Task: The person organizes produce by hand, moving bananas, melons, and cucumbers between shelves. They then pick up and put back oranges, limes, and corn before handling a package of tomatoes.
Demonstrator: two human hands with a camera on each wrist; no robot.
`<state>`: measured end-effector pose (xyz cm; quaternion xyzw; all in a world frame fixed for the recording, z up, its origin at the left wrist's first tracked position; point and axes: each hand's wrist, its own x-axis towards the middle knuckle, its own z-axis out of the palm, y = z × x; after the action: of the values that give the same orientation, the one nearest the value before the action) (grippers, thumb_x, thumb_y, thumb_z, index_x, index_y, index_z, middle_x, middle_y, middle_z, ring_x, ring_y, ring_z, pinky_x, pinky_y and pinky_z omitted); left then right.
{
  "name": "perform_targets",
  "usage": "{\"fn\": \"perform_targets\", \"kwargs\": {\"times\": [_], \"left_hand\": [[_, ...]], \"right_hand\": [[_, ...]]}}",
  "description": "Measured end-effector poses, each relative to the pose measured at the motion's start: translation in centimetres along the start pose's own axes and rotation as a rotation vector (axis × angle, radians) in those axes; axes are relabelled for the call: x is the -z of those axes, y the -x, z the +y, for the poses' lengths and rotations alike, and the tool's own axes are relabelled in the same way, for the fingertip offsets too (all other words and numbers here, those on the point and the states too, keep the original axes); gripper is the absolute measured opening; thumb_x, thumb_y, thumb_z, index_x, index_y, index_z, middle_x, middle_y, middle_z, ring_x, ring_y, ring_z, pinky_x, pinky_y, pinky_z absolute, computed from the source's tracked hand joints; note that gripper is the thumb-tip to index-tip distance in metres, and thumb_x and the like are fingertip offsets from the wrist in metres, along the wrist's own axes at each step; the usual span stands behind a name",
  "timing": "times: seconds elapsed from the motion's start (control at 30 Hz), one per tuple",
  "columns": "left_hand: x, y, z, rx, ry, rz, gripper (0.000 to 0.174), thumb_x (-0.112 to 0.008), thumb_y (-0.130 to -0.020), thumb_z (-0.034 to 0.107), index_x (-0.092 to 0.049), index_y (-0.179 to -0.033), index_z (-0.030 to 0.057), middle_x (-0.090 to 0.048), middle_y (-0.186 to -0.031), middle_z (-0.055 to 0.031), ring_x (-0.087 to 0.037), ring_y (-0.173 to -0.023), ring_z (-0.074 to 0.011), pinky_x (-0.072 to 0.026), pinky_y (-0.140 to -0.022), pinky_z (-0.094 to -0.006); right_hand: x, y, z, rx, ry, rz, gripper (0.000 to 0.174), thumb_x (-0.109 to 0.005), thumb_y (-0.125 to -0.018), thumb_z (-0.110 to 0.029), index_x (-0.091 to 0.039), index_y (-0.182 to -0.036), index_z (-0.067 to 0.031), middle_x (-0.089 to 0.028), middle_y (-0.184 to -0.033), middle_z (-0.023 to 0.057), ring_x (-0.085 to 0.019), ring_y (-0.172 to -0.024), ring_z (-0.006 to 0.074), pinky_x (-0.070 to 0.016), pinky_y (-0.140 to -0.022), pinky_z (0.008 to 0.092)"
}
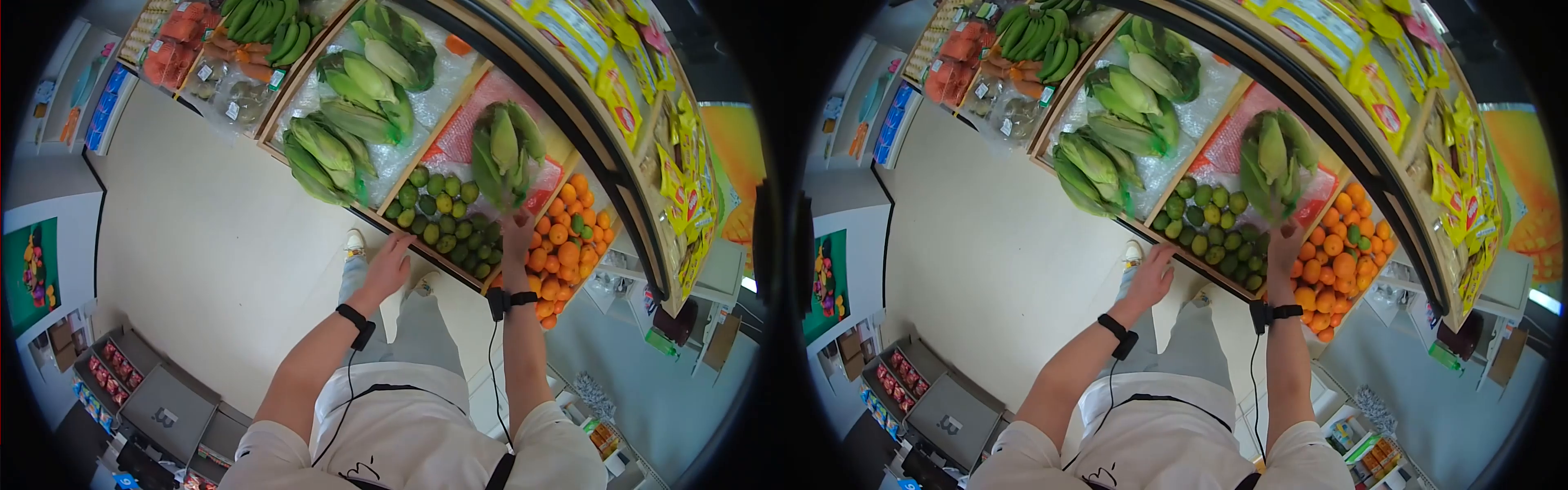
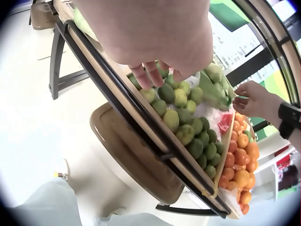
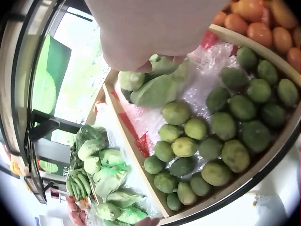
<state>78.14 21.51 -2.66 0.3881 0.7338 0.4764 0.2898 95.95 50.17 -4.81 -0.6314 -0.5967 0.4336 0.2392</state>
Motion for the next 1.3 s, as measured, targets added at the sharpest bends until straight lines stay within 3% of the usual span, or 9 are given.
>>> {"fn": "perform_targets", "kwargs": {"times": [0.1, 0.27, 0.5, 0.53, 0.6, 1.07, 1.17, 1.23, 1.3], "left_hand": [[2.9, -1.8, -1.4, 0.043, 0.005, 0.002, 0.046, -0.058, -0.09, -0.004, -0.055, -0.135, 0.0043, -0.054, -0.132, -0.0146, -0.062, -0.114, -0.0325, -0.0544, -0.092, -0.0374], [5.2, -4.3, -2.1, 0.111, 0.145, 0.086, 0.043, -0.058, -0.091, -0.003, -0.055, -0.134, 0.0041, -0.055, -0.129, -0.014, -0.063, -0.106, -0.0294, -0.0545, -0.088, -0.0359], [5.8, -9.4, -1.5, 0.089, 0.187, 0.158, 0.042, -0.06, -0.093, -0.001, -0.055, -0.134, 0.003, -0.056, -0.13, -0.0166, -0.063, -0.11, -0.0323, -0.053, -0.092, -0.0373], [5.8, -10.6, -1.4, 0.051, 0.191, 0.193, 0.042, -0.061, -0.093, -0.001, -0.055, -0.135, 0.0027, -0.056, -0.131, -0.018, -0.062, -0.112, -0.0347, -0.0519, -0.095, -0.0383], [5.1, -12.7, -1.3, -0.023, 0.207, 0.248, 0.042, -0.062, -0.094, 0.001, -0.054, -0.136, 0.002, -0.057, -0.134, -0.0206, -0.06, -0.118, -0.0395, -0.0497, -0.1, -0.0401], [4.2, -41.0, 2.4, -0.415, -0.241, 0.267, 0.04, -0.063, -0.087, 0.006, -0.058, -0.126, -0.0032, -0.058, -0.129, -0.0249, -0.055, -0.124, -0.041, -0.048, -0.106, -0.045], [4.3, -46.8, 3.2, -0.197, -0.5, -0.196, 0.044, -0.061, -0.091, 0.011, -0.059, -0.133, 0.0026, -0.057, -0.138, -0.023, -0.051, -0.132, -0.0381, -0.0473, -0.108, -0.0437], [-0.4, -51.9, -3.1, -0.561, -0.54, 0.125, 0.045, -0.057, -0.098, 0.022, -0.058, -0.14, 0.0066, -0.054, -0.147, -0.0212, -0.047, -0.14, -0.0343, -0.0436, -0.113, -0.0433], [-0.9, -52.7, -2.4, -0.617, -0.365, 0.126, 0.046, -0.054, -0.101, 0.027, -0.057, -0.142, 0.0069, -0.052, -0.15, -0.0208, -0.046, -0.142, -0.0337, -0.0415, -0.114, -0.0435]], "right_hand": [[-2.6, -1.0, -2.0, 0.348, 0.18, 0.009, 0.043, -0.075, -0.091, -0.013, -0.058, -0.129, -0.0015, -0.064, -0.107, 0.0049, -0.062, -0.094, 0.0155, -0.0512, -0.081, 0.029], [-9.5, 0.6, -8.6, 0.217, 0.223, -0.161, 0.043, -0.07, -0.086, -0.009, -0.061, -0.128, -0.001, -0.065, -0.111, 0.0095, -0.064, -0.101, 0.0211, -0.0509, -0.089, 0.0328], [-17.4, -5.8, -12.3, 0.525, 0.257, -0.447, 0.047, -0.072, -0.086, -0.012, -0.059, -0.13, -0.0018, -0.064, -0.116, 0.0175, -0.063, -0.107, 0.0285, -0.0505, -0.093, 0.0375], [-18.6, -7.5, -13.0, 0.529, 0.256, -0.445, 0.047, -0.072, -0.086, -0.012, -0.059, -0.13, -0.0018, -0.064, -0.116, 0.0175, -0.063, -0.107, 0.0285, -0.0505, -0.093, 0.0375], [-20.4, -10.8, -14.2, 0.988, 0.485, -0.071, 0.045, -0.071, -0.086, -0.012, -0.06, -0.129, 0.0002, -0.064, -0.116, 0.0178, -0.062, -0.107, 0.0308, -0.0512, -0.095, 0.0382], [-22.7, -15.8, -16.9, 0.83, 0.446, -0.02, 0.056, -0.069, -0.084, -0.013, -0.055, -0.135, 0.0018, -0.06, -0.13, 0.0272, -0.055, -0.124, 0.0453, -0.0453, -0.106, 0.0476], [-20.6, -12.2, -16.0, 0.78, 0.405, -0.112, 0.059, -0.066, -0.085, -0.009, -0.05, -0.141, 0.0006, -0.055, -0.135, 0.0281, -0.051, -0.128, 0.0462, -0.0439, -0.108, 0.0477], [-18.5, -7.7, -15.7, 0.763, 0.389, -0.17, 0.061, -0.064, -0.086, -0.007, -0.047, -0.144, -0.0013, -0.051, -0.139, 0.0273, -0.049, -0.13, 0.0464, -0.0426, -0.11, 0.0475], [-16.1, -3.6, -17.0, 0.679, 0.362, -0.217, 0.062, -0.064, -0.086, -0.005, -0.045, -0.146, -0.0022, -0.049, -0.14, 0.0265, -0.047, -0.131, 0.0464, -0.0419, -0.111, 0.0475]]}}
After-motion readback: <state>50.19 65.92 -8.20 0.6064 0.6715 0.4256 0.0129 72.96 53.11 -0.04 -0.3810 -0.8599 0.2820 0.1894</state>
